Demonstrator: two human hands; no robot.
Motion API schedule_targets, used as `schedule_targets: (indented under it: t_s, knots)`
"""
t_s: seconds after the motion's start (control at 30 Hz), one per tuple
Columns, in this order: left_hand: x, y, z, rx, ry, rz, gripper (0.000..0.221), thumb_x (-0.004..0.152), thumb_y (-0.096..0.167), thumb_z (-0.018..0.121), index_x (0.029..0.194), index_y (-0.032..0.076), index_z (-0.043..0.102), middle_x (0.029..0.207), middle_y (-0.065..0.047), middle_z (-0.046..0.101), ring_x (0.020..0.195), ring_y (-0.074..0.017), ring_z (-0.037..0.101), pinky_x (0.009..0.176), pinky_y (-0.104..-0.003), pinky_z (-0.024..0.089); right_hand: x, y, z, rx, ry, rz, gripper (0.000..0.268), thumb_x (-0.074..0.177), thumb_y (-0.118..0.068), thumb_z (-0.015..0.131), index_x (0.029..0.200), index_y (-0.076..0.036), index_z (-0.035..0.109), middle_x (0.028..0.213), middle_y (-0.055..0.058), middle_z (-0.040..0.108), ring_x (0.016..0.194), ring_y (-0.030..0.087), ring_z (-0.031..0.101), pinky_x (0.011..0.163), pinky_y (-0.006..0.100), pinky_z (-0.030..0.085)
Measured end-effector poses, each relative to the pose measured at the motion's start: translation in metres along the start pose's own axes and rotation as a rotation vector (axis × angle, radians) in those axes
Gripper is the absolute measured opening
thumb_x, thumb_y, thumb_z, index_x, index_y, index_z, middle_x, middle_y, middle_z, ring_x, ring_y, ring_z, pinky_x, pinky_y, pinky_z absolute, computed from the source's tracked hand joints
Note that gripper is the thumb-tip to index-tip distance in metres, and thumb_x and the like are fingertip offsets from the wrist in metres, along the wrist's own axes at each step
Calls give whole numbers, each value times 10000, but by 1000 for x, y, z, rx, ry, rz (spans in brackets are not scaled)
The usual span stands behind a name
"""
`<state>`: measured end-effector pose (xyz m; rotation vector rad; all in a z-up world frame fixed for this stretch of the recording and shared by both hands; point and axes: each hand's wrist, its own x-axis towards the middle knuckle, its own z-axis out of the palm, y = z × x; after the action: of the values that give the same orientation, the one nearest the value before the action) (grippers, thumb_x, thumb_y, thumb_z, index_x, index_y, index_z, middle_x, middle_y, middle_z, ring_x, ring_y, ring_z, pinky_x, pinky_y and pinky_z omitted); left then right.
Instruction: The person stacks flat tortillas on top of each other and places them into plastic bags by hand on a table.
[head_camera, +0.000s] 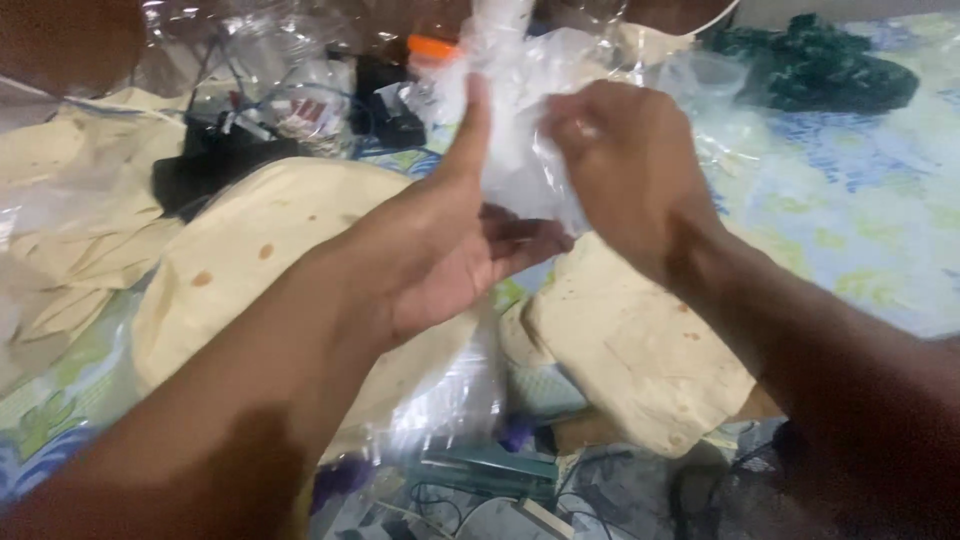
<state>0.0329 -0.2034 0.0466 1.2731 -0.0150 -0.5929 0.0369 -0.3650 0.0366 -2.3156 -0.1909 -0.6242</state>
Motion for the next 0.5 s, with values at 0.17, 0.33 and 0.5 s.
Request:
schedule_targets:
  t_s: [0.17,0.33,0.5]
  knots:
    - [35,-11,-25,-140,-61,-104,795,899,750,381,1227,51,570,923,-108,653,803,-203,695,777,-327,621,-28,-8,-23,157,-254,-98,321,986,-250,531,1137,-86,761,1297,122,732,1204,304,699,992,481,555]
    - [67,-23,-42,-267,12,-182,386,987,399,619,1082,25,636,922,-71,679,745,-148,632,651,-275,572,-44,19,-26,252,-406,-53,472,987,-421,570,1217,-51,752,1321,184,693,1308,351,591,1093,554,414]
    - [51,-13,-29,-154,-26,56,136,952,190,707,999,65,687,881,8,645,766,-98,606,712,-239,551,-36,32,-28,436,-337,423,942,969,-727,349,1424,89,466,1408,308,543,1346,423,549,1087,523,467]
